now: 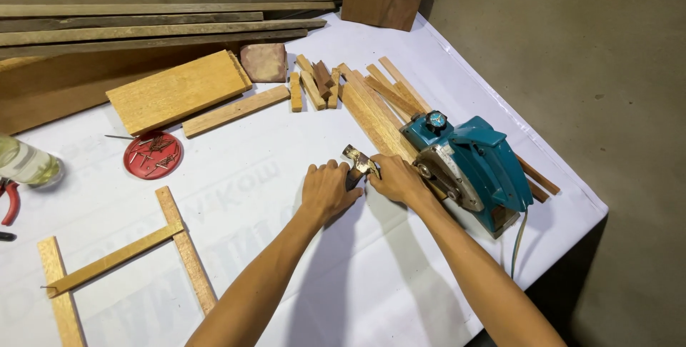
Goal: The person assembles a small ladder-like frame from thin wooden strips on a workbench. They align cross pieces against two uprights, take nails from a red container, and hammer the nails to fasten each joint, adding rungs one at a time to build the frame.
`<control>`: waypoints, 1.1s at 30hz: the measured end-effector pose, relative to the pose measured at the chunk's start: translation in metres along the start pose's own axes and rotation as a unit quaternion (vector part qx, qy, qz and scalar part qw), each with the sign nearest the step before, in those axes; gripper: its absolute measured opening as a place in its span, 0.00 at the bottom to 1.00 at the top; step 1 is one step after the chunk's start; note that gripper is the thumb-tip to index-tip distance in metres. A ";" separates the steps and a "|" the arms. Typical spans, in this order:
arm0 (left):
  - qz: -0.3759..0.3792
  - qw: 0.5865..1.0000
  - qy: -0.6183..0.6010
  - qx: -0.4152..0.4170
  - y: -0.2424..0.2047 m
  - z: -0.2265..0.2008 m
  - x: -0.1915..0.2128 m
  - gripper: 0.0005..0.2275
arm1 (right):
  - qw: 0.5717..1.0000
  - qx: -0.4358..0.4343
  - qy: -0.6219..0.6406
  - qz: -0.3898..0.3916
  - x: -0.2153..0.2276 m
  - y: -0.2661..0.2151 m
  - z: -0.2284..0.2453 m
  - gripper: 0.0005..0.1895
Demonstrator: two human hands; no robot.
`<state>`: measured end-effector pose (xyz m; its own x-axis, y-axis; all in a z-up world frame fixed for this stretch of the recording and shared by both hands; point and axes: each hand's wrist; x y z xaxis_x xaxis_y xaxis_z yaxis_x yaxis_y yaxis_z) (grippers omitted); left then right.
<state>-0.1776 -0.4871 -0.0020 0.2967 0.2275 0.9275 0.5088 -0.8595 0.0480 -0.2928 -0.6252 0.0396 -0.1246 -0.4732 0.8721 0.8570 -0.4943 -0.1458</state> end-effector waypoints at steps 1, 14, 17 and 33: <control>-0.001 1.000 0.000 0.001 0.001 0.000 -0.001 0.22 | 1.000 0.001 -0.001 0.000 -0.006 0.003 -0.004 0.20; -0.054 0.995 0.029 -0.075 -0.006 -0.015 0.034 0.16 | 0.985 0.083 0.020 -0.150 0.000 -0.017 -0.002 0.12; -0.113 0.989 0.044 -0.083 -0.018 -0.017 0.046 0.14 | 0.983 0.074 0.023 -0.165 0.012 -0.030 0.021 0.12; -0.173 0.961 0.055 0.207 -0.211 0.117 0.160 0.13 | 0.966 0.240 0.095 -0.031 -0.065 -0.038 0.263 0.16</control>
<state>-0.1428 -0.2157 0.0932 -0.0245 0.3975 0.9173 0.8461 -0.4805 0.2308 -0.1857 -0.3834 0.1111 -0.2324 -0.6010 0.7647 0.9726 -0.1523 0.1759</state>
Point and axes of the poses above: each hand's wrist, its own y-axis towards the middle knuckle, its own x-axis out of the back of the hand, z = x × y, and after that the axes turned 3 degrees about x, right-handed
